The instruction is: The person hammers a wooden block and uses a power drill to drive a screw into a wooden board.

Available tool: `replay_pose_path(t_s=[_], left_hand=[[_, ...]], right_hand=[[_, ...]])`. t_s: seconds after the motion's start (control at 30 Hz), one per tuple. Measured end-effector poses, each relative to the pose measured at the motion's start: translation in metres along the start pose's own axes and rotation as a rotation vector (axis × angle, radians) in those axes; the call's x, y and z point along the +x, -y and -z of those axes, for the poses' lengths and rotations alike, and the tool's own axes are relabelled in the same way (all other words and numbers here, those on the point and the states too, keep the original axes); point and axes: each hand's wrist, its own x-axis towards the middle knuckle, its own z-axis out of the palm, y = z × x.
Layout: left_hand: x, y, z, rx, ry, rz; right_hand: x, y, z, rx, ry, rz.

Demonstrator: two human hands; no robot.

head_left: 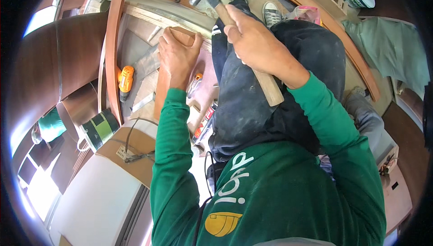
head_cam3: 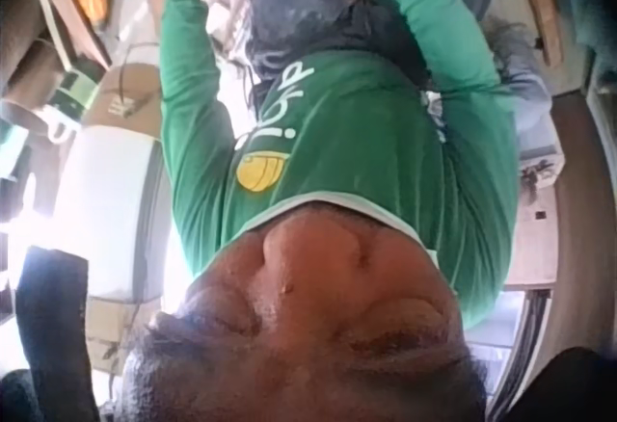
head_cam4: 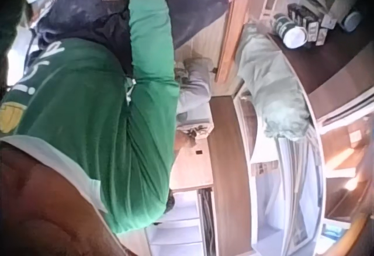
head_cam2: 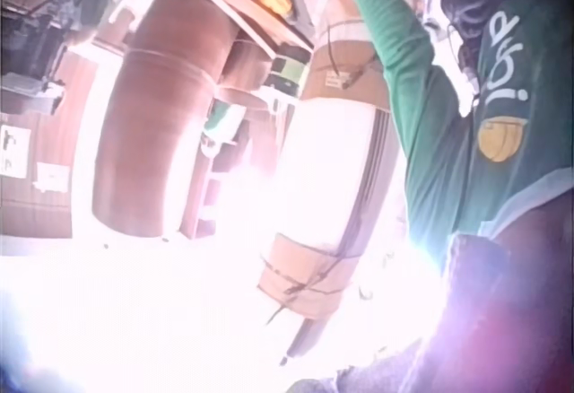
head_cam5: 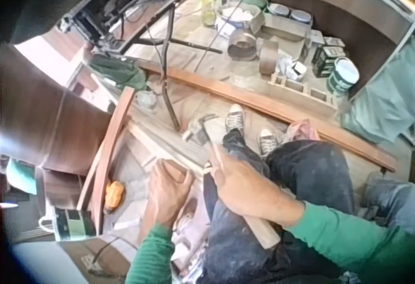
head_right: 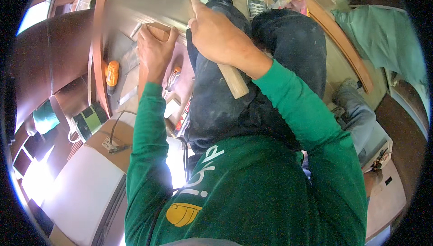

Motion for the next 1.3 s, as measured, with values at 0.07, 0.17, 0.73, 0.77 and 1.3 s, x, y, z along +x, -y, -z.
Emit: replay_pose_path(t_s=[0.07,0.17,0.73,0.77,1.3], left_hand=[[0.000,-0.003,-0.001,0.029,-0.012,0.000],[-0.001,-0.002,-0.002,0.048,-0.030,-0.002],[0.000,0.000,-0.003,0.035,-0.020,-0.013],[0.000,0.003,-0.005,0.026,-0.022,-0.013],[0.002,0.007,-0.001,-0.033,0.025,-0.032]], right_hand=[[-0.002,-0.005,-0.008,-0.038,-0.091,0.063],[0.001,-0.020,-0.020,-0.041,0.057,0.112],[0.000,-0.009,-0.008,-0.097,0.149,0.006],[0.002,-0.006,-0.004,-0.129,0.291,-0.072],[0.001,-0.032,0.001,-0.418,0.030,0.444]])
